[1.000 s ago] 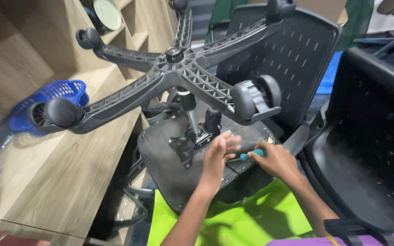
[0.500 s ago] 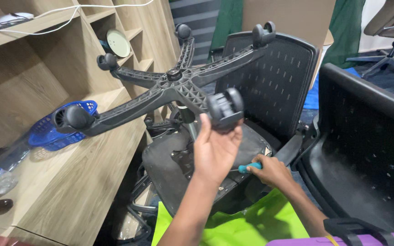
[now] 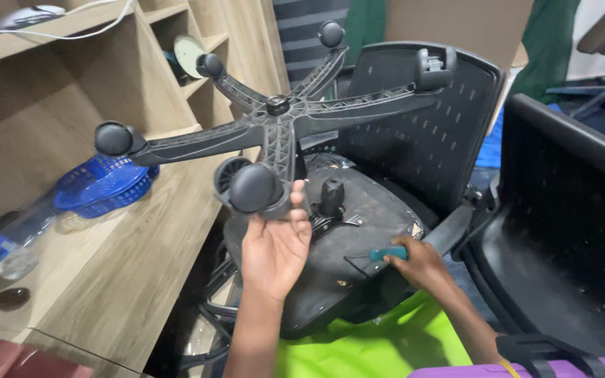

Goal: The person uses a screwdriver to tighten screws on the underside of an office chair base. The chair is inverted on a green mat, and the person systematically secures the central mounting plate to the base.

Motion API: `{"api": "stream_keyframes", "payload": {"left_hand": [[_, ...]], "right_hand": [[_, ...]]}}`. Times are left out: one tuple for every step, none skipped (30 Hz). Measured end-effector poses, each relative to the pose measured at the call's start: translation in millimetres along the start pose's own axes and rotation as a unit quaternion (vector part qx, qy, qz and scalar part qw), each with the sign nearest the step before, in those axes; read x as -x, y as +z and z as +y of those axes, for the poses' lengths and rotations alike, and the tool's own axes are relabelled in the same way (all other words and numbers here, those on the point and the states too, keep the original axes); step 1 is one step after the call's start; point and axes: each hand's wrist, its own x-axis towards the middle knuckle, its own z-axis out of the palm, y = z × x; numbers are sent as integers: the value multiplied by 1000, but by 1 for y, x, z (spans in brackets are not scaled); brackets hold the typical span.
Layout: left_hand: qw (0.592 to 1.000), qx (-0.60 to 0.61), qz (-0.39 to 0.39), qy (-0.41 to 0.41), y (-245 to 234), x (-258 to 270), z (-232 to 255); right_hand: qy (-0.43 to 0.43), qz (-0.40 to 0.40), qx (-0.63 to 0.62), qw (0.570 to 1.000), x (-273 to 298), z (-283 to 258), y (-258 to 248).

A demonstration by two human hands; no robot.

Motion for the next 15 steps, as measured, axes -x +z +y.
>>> {"api": "stream_keyframes", "payload": {"left_hand": [[1000,-17,13,9,-8,1,2],[999,-34,26,17,-18,2,2],[996,-60,56,23,-30,3,3],[992,-86,86,29,-42,3,4],[987,-106,114,40,-57,4,1],[980,-130,146,30,-71,5,1],[972,-151,178,21,-86,8,-1],[962,-172,210,11,-102,10,-3],[951,-197,239,-2,-116,13,-5],[937,-222,269,-15,-131,15,-11],[921,-249,297,-29,-145,17,-16],[910,-289,295,-40,-160,19,-19],[897,-326,293,-50,-175,22,-25],[884,-362,290,-61,-189,24,-32],[848,-437,292,-68,-202,25,-39]], "right_hand": [[19,7,-18,1000,3,-2,-2],[20,28,-28,999,4,-3,-8],[21,47,-38,998,5,-5,-16],[22,67,-48,996,8,-9,-21],[-14,102,-66,992,10,-11,-31],[-50,138,-83,986,13,-14,-38],[-86,172,-97,976,15,-16,-47],[-77,170,-127,974,16,-18,-56],[-65,168,-160,971,19,-21,-59],[-52,165,-192,966,20,-24,-62],[-65,178,-193,963,19,-26,-61],[-78,190,-194,959,19,-26,-59],[-91,201,-192,956,17,-24,-57],[-76,215,-207,951,15,-21,-54],[-63,230,-221,946,10,-17,-51]]}}
